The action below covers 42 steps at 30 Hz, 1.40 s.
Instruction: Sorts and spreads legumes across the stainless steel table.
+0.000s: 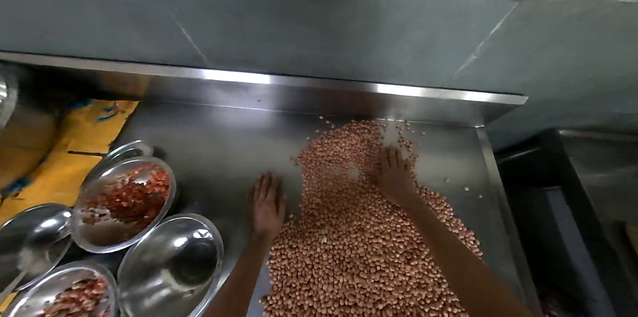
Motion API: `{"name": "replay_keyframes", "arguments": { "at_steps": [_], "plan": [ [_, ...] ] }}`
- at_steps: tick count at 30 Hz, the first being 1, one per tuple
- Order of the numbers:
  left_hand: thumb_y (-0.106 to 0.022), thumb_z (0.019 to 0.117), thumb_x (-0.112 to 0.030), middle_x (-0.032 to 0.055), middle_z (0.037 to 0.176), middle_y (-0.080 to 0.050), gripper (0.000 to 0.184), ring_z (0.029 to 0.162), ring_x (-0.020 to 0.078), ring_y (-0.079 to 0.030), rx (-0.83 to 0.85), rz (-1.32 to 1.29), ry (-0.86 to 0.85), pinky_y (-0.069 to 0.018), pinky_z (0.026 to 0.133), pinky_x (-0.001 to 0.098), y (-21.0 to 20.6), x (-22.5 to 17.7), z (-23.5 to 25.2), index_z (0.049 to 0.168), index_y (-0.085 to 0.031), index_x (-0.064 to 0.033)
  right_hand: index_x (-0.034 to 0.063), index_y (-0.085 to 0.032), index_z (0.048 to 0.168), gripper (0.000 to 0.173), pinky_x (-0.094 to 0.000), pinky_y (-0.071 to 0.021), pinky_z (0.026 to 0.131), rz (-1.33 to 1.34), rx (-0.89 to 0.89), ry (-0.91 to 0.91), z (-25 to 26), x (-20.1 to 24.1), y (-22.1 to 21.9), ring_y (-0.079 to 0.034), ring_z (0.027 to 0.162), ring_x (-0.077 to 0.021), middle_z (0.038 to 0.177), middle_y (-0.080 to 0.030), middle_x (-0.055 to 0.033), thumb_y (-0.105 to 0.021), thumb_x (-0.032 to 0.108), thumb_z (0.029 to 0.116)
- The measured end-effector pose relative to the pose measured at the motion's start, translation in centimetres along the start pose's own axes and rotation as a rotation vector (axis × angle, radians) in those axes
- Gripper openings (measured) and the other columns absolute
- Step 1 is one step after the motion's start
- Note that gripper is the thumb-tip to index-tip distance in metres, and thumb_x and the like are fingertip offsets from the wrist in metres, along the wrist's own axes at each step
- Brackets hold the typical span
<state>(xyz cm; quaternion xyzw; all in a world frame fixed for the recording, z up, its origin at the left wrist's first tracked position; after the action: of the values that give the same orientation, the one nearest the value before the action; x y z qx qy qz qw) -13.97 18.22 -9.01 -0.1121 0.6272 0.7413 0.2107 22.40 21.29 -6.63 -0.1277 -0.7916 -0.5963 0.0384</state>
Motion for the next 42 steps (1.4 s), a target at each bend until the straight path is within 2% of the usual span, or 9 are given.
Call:
{"name": "replay_keyframes", "arguments": {
  "at_steps": [4,8,13,23,26,29,32,36,42],
  "plan": [
    [-0.042,0.1031,-0.038,0.0196,0.160,-0.040,0.055,0.152,0.0386,-0.030,-0.006,-0.005,-0.001,-0.0209,0.124,0.0575,0.0,0.1,0.0,0.145,-0.056,-0.0056,-0.0008,-0.032,0.158,0.067,-0.0647,-0.0129,0.124,0.103,-0.102,0.016,-0.4,0.9,2.2,-0.016,0.156,-0.0433,0.167,-0.023,-0.0252,-0.041,0.043,0.1084],
    [-0.044,0.1033,-0.037,0.0191,0.160,-0.040,0.053,0.153,0.0379,-0.029,0.009,0.003,0.006,-0.0209,0.124,0.0587,0.0,0.1,0.2,0.145,-0.056,-0.0063,-0.0021,-0.033,0.157,0.068,-0.0543,-0.0206,0.126,0.165,-0.186,0.137,2.7,3.3,3.5,-0.020,0.156,-0.0402,0.166,-0.024,-0.0262,-0.054,0.037,0.1054],
    [-0.042,0.1040,-0.037,0.0183,0.161,-0.038,0.053,0.154,0.0380,-0.027,0.025,-0.015,0.016,-0.0208,0.124,0.0575,0.0,0.1,0.3,0.146,-0.055,-0.0067,0.0058,-0.028,0.162,0.077,-0.0601,-0.0103,0.126,-0.011,-0.097,0.239,4.5,6.1,-0.1,-0.006,0.158,-0.0401,0.171,-0.011,-0.0205,-0.051,0.051,0.1035],
    [-0.043,0.1028,-0.037,0.0215,0.159,-0.041,0.055,0.151,0.0417,-0.032,0.006,-0.035,0.010,-0.0225,0.123,0.0577,0.4,-0.3,0.4,0.143,-0.057,-0.0020,0.0217,-0.029,0.163,0.065,-0.0674,-0.0063,0.123,0.019,0.167,0.223,-1.5,7.0,-1.3,-0.005,0.159,-0.0387,0.172,-0.014,-0.0108,-0.037,0.054,0.1074],
    [-0.041,0.1028,-0.038,0.0230,0.158,-0.042,0.056,0.151,0.0421,-0.032,-0.007,-0.022,-0.009,-0.0209,0.124,0.0580,0.3,-0.1,0.3,0.142,-0.058,-0.0020,0.0119,-0.063,0.140,0.043,-0.0587,-0.0215,0.124,0.226,0.005,0.196,-1.3,6.3,1.8,-0.043,0.146,-0.0317,0.152,-0.054,-0.0112,-0.045,0.035,0.1092],
    [-0.044,0.1029,-0.037,0.0212,0.159,-0.041,0.054,0.152,0.0406,-0.031,-0.010,-0.012,-0.010,-0.0206,0.124,0.0580,0.2,-0.1,0.2,0.143,-0.057,-0.0043,0.0030,-0.070,0.127,0.032,-0.0535,-0.0431,0.113,0.284,-0.230,0.177,0.4,5.8,4.5,-0.061,0.127,-0.0354,0.133,-0.067,-0.0174,-0.056,0.021,0.1041],
    [-0.045,0.1033,-0.035,0.0205,0.160,-0.039,0.053,0.152,0.0401,-0.030,0.011,-0.010,0.008,-0.0201,0.124,0.0581,0.0,0.0,0.2,0.145,-0.055,-0.0046,0.0096,-0.060,0.143,0.043,-0.0516,-0.0395,0.117,0.210,-0.251,0.287,3.5,7.4,4.1,-0.046,0.144,-0.0348,0.151,-0.052,-0.0160,-0.058,0.027,0.1036],
    [-0.045,0.1027,-0.035,0.0205,0.160,-0.040,0.053,0.152,0.0405,-0.029,0.011,-0.016,0.014,-0.0199,0.124,0.0584,0.0,0.1,0.2,0.145,-0.056,-0.0047,0.0103,-0.033,0.160,0.068,-0.0556,-0.0086,0.128,0.044,-0.134,0.415,6.2,11.9,0.8,-0.009,0.159,-0.0353,0.170,-0.018,-0.0179,-0.045,0.049,0.1059],
    [-0.039,0.1041,-0.041,0.0189,0.160,-0.040,0.056,0.153,0.0384,-0.029,0.013,-0.025,0.030,-0.0206,0.124,0.0577,0.1,0.4,0.1,0.144,-0.057,-0.0062,0.0096,-0.025,0.163,0.076,-0.0603,-0.0049,0.126,-0.062,-0.076,0.332,3.2,13.2,-2.6,-0.007,0.158,-0.0391,0.171,-0.013,-0.0170,-0.036,0.057,0.1054]
  ]
}}
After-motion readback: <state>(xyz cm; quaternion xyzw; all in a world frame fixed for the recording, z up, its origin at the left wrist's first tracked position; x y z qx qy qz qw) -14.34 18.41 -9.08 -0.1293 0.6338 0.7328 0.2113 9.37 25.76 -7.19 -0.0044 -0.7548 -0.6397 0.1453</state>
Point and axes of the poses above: each hand's wrist, its own z-axis towards the middle knuckle, its own y-axis out of the back of the hand, x = y × z, the point moved 6 cm from there along z, towards the middle knuckle
